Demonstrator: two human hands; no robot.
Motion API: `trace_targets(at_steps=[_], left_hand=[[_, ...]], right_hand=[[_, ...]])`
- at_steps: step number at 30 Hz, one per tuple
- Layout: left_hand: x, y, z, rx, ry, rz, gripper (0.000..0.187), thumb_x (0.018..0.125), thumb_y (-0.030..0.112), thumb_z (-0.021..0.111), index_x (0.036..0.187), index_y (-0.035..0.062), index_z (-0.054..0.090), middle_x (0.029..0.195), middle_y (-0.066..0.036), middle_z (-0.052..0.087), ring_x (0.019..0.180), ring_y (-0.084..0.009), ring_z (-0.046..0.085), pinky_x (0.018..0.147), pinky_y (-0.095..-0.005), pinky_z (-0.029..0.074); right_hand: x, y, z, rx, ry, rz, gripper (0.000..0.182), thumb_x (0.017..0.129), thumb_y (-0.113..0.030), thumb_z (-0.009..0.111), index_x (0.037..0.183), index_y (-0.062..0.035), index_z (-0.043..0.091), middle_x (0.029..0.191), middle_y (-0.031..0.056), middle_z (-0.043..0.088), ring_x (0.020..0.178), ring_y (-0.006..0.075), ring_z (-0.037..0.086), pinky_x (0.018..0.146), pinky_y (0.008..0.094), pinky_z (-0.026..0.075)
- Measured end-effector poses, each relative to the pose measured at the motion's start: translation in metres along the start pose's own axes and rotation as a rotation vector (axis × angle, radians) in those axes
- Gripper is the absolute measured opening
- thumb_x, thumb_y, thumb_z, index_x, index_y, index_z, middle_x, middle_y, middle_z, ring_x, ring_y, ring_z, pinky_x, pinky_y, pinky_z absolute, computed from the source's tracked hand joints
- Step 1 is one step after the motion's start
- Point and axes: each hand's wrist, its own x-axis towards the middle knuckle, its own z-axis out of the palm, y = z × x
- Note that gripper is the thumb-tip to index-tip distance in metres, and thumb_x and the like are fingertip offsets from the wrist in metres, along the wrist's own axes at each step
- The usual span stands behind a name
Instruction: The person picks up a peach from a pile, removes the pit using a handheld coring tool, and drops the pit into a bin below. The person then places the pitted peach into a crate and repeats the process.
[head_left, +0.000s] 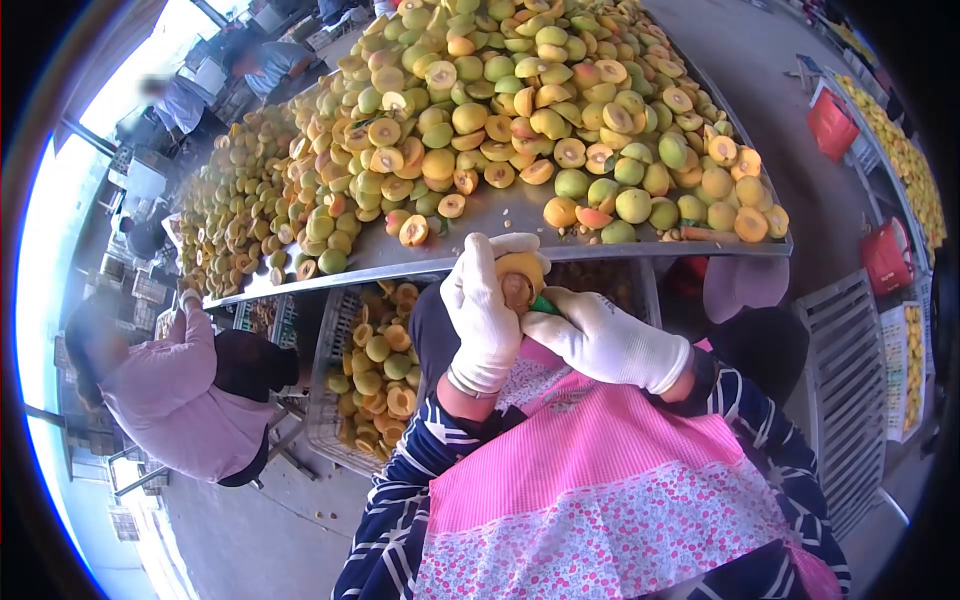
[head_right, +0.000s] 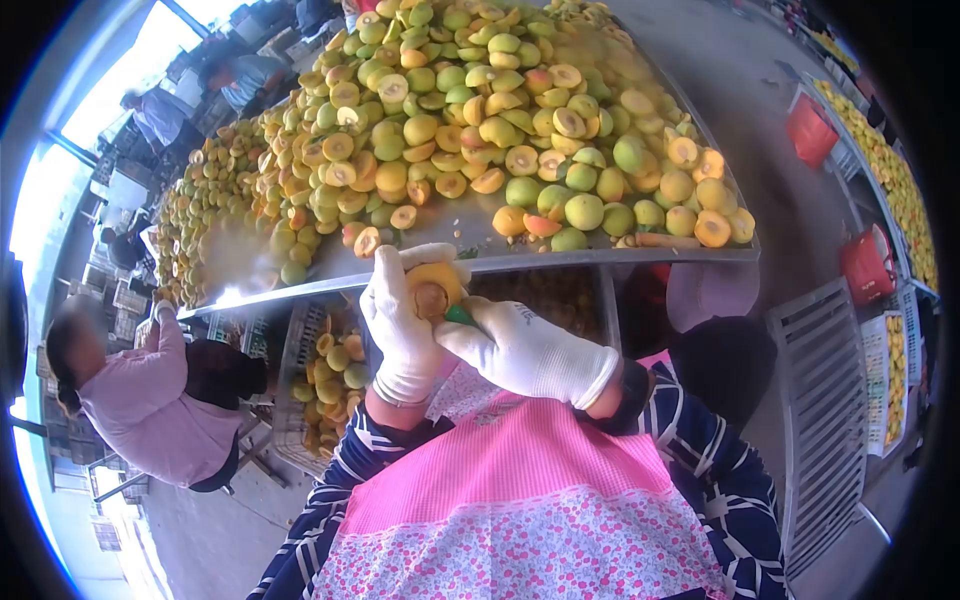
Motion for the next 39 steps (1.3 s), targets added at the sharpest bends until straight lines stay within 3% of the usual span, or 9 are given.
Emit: trace_targets(at_steps=[9,14,18,21,27,31,33,37,39], left_hand=[[-0.002,0.008,-0.003,-0.030,-0.053,0.023,0.067,0.112,0.047,0.034,0.099,-0.0056,0.073,0.076,-0.013,0.072,0.067,-0.0166,0.067,0.066,-0.0268,0.054],[0.007,0.001,-0.014,-0.053,-0.317,0.122,0.069,0.112,0.048,0.031,0.097,-0.0058,0.072,0.078,-0.015,0.072,0.069,-0.0197,0.069,0.068,-0.0283,0.055],[0.015,-0.019,-0.009,-0.476,-0.362,-0.072,0.067,0.111,0.050,0.035,0.095,-0.0055,0.070,0.079,-0.017,0.071,0.067,-0.0228,0.067,0.065,-0.0307,0.054],[0.018,-0.014,-0.014,-0.623,-0.095,-0.270,0.065,0.110,0.051,0.038,0.098,-0.0055,0.069,0.078,-0.018,0.070,0.064,-0.0240,0.065,0.062,-0.0315,0.053],[0.025,-0.055,-0.124,0.029,0.305,-0.149,0.060,0.110,0.046,0.041,0.096,-0.0052,0.069,0.081,-0.018,0.071,0.060,-0.0207,0.064,0.054,-0.0308,0.052],[0.047,-0.098,-0.222,1.151,0.415,-0.289,0.043,0.101,0.036,0.060,0.117,-0.0023,0.070,0.112,-0.021,0.071,0.100,-0.0328,0.068,0.093,-0.0433,0.052],[0.056,-0.091,-0.232,1.550,0.523,0.084,0.044,0.093,0.033,0.067,0.123,0.0006,0.068,0.123,-0.022,0.067,0.113,-0.0385,0.061,0.099,-0.0480,0.048],[0.122,-0.088,-0.218,1.317,0.251,0.256,0.044,0.090,0.037,0.070,0.118,0.0037,0.071,0.109,-0.017,0.070,0.107,-0.0345,0.064,0.096,-0.0452,0.048],[0.160,-0.076,-0.184,1.492,0.009,-0.191,0.053,0.089,0.049,0.069,0.115,0.0032,0.072,0.108,-0.017,0.073,0.105,-0.0350,0.068,0.095,-0.0448,0.050]], right_hand=[[-0.001,-0.012,-0.004,0.120,-0.139,0.090,0.042,0.106,-0.034,0.057,0.119,0.0050,0.063,0.098,0.0248,0.070,0.096,0.0377,0.069,0.089,0.0421,0.050],[0.001,-0.014,-0.012,0.623,-0.428,0.489,0.045,0.106,-0.042,0.051,0.083,-0.0043,0.056,0.056,-0.0022,0.039,0.039,0.0088,0.033,0.037,0.0271,0.027],[0.003,-0.011,-0.013,0.807,-0.473,0.524,0.048,0.105,-0.046,0.052,0.083,-0.0033,0.056,0.056,-0.0019,0.038,0.041,0.0083,0.034,0.038,0.0261,0.027],[0.000,-0.005,-0.023,0.830,-0.482,0.510,0.043,0.106,-0.040,0.051,0.083,-0.0043,0.056,0.058,-0.0024,0.038,0.041,0.0072,0.033,0.039,0.0251,0.026],[-0.012,0.052,-0.048,0.461,-0.184,0.631,0.033,0.104,-0.033,0.058,0.089,-0.0043,0.057,0.062,-0.0032,0.045,0.045,0.0053,0.039,0.041,0.0223,0.031],[-0.021,0.083,-0.044,-0.113,-0.109,0.538,0.040,0.103,-0.035,0.060,0.104,0.0054,0.064,0.082,0.0147,0.066,0.076,0.0251,0.063,0.073,0.0379,0.048],[-0.023,0.086,-0.040,-0.154,-0.144,0.554,0.042,0.102,-0.036,0.061,0.101,0.0067,0.063,0.088,0.0246,0.066,0.081,0.0333,0.064,0.080,0.0418,0.049],[-0.019,0.096,-0.030,-0.154,-0.165,0.544,0.044,0.101,-0.038,0.061,0.102,0.0064,0.063,0.095,0.0299,0.067,0.089,0.0446,0.065,0.081,0.0459,0.049],[-0.017,0.100,-0.026,-0.177,-0.150,0.508,0.045,0.101,-0.039,0.062,0.102,0.0061,0.063,0.098,0.0315,0.067,0.094,0.0484,0.065,0.082,0.0480,0.049]])
